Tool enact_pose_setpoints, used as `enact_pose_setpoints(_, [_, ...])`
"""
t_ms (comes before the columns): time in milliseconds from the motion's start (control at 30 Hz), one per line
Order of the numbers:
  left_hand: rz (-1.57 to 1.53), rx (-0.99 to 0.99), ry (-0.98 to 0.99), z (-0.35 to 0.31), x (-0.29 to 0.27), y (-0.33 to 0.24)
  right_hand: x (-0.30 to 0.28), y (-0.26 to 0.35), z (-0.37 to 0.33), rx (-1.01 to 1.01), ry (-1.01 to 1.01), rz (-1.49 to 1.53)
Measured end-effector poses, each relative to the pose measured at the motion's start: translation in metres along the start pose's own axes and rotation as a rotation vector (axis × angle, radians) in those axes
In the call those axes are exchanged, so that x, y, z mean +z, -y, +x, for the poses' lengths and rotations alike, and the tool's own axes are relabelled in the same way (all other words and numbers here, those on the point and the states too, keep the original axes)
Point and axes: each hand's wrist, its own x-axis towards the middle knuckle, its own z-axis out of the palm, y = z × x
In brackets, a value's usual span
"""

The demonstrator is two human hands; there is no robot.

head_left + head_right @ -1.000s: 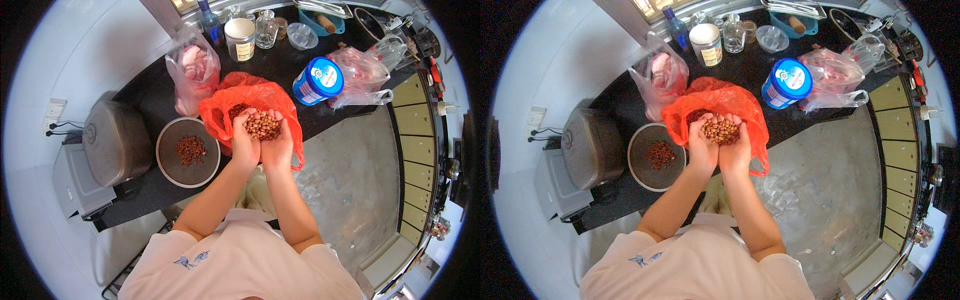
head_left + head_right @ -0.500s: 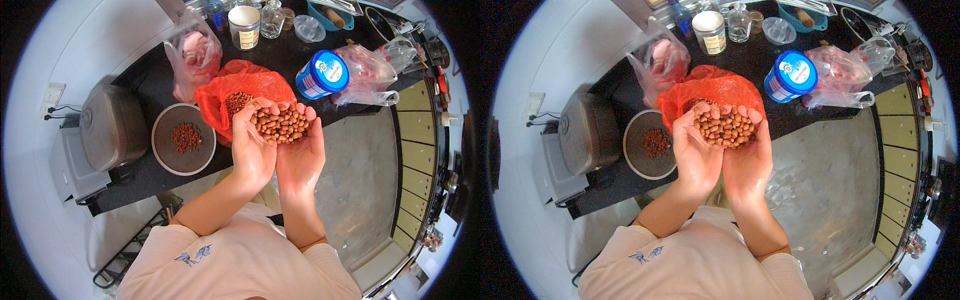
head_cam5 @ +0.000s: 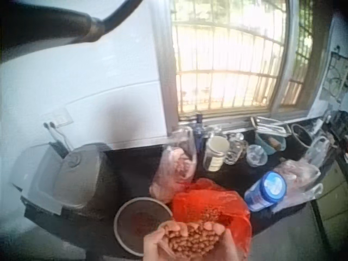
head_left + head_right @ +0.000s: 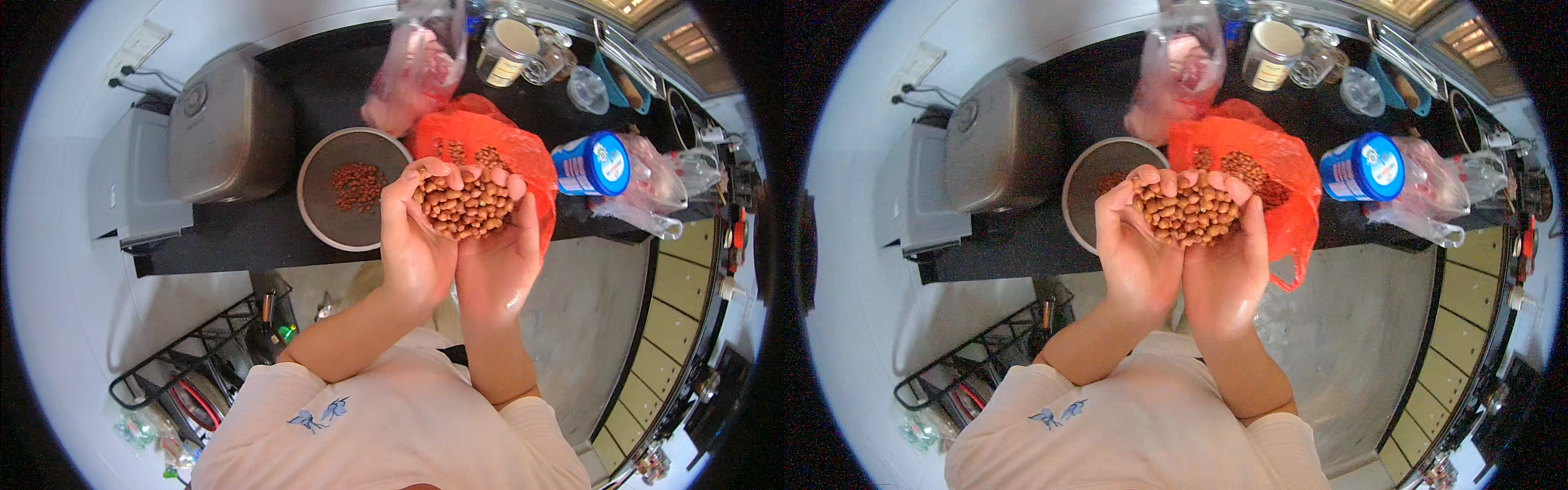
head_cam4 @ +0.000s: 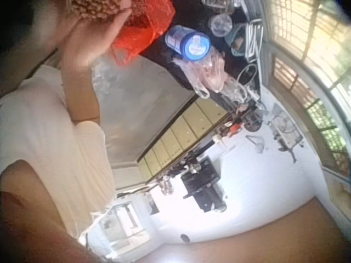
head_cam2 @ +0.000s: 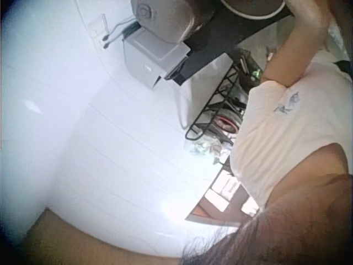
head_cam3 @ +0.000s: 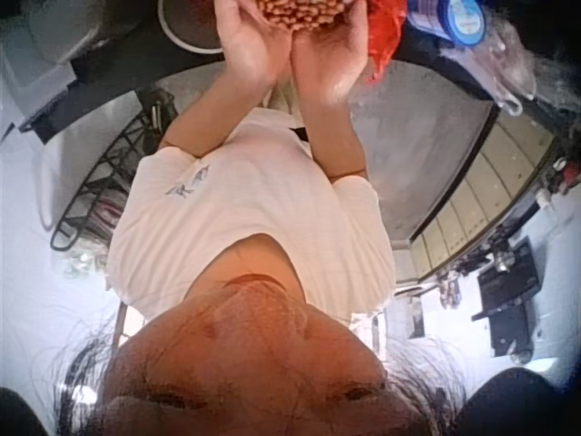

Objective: The person transfers peanuts from a red mesh bag into a metal sieve, then adds black beans from a blue container into the same sieve. The person moves the sieve to the sink and washes the mixed legumes under running water, agitating them by hand.

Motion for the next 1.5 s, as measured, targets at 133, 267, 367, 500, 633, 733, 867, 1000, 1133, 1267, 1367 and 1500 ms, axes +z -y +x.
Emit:
enact_pose_setpoints(133, [-0.035, 0.002, -0.145, 0.02, -0.059, -0.03, -0.016, -0.061, 0.017, 0.084, -0.057, -0.002])
enact_pose_setpoints(267, [0.135, -0.09, -0.397, 0.04, -0.139, -0.066, -0.066, -0.126, 0.039, 0.218, -0.253, -0.058])
enact_pose_setpoints(367, [0.176, -0.277, -0.398, 0.06, -0.2, -0.09, -0.107, -0.147, 0.052, 0.413, -0.38, -0.078])
enact_pose_setpoints(500, [0.341, -0.513, -0.463, 0.075, -0.216, -0.119, -0.124, -0.157, 0.057, 0.443, -0.433, -0.345])
enact_pose_setpoints(633, [0.612, -0.715, -0.443, 0.078, -0.198, -0.139, -0.106, -0.161, 0.045, 0.437, -0.514, -0.541])
enact_pose_setpoints(733, [0.959, -0.658, -0.352, 0.081, -0.213, -0.131, -0.146, -0.165, 0.035, 0.141, -0.23, -1.201])
enact_pose_setpoints(867, [1.471, -0.368, 0.15, 0.1, -0.286, -0.132, -0.143, -0.151, 0.015, -0.34, -0.171, -1.893])
enact_pose_setpoints(1000, [2.133, 0.067, 0.504, 0.096, -0.254, -0.127, -0.172, -0.156, -0.007, -0.115, -0.516, -1.72])
enact_pose_setpoints(1133, [2.398, 0.137, 0.707, 0.078, -0.249, -0.111, -0.186, -0.169, -0.009, 0.395, -0.483, -1.002])
enact_pose_setpoints(1267, [2.328, -0.142, 0.763, 0.084, -0.268, -0.116, -0.186, -0.168, -0.02, 0.319, -0.338, -0.983])
enact_pose_setpoints(1367, [2.088, -0.228, 0.845, 0.078, -0.253, -0.127, -0.164, -0.156, -0.043, 0.341, -0.345, -1.029])
enact_pose_setpoints(1500, [1.8, -0.317, 1.058, 0.071, -0.184, -0.137, -0.128, -0.123, -0.068, 0.383, -0.339, -1.079])
